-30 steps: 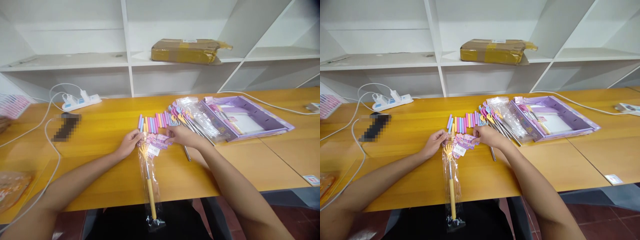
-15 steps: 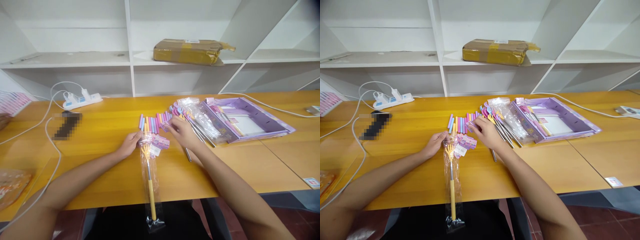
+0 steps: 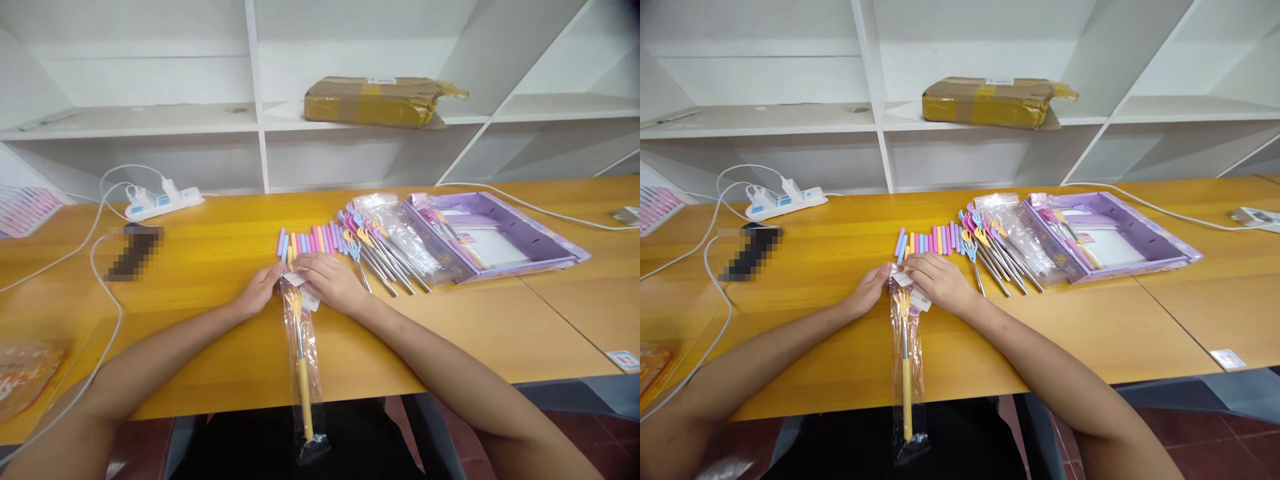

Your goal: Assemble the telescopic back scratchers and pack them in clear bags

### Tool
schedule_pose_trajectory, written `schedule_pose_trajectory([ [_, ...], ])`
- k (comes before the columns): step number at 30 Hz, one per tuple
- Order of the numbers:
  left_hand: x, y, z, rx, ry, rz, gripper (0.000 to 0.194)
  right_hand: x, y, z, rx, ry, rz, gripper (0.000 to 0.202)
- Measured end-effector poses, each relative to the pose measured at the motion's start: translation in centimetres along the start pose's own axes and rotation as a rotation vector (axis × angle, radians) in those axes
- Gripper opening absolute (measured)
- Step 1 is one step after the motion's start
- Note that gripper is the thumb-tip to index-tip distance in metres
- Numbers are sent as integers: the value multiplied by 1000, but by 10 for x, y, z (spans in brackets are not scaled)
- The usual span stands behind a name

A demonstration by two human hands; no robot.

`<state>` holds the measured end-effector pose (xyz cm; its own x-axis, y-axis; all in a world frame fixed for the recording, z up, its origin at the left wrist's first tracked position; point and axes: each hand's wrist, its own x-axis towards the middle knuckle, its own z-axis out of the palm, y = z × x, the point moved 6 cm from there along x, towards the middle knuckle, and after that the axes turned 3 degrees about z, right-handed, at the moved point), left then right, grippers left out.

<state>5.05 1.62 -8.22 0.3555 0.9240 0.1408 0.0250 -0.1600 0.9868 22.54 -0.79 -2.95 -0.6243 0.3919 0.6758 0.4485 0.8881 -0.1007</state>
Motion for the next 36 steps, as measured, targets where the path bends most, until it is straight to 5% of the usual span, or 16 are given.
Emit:
schedule_pose_trajectory([
  [5,-4,6,10,49,-131,40,42,-3,17,-3,121,84,273,12],
  [11,-2,9,12,-55,-95,83,40,-8,31,-7,186,98,675,22],
  [18,6,3,1,-5,0,61,31,-3,29,0,283,-2,631,22],
  [26,5,0,3,-151,-12,-39,44,1,13,-20,260,192,421,24],
  [36,7,-8,1,-213,19,-50,43,-8,27,-6,248,64,558,19],
])
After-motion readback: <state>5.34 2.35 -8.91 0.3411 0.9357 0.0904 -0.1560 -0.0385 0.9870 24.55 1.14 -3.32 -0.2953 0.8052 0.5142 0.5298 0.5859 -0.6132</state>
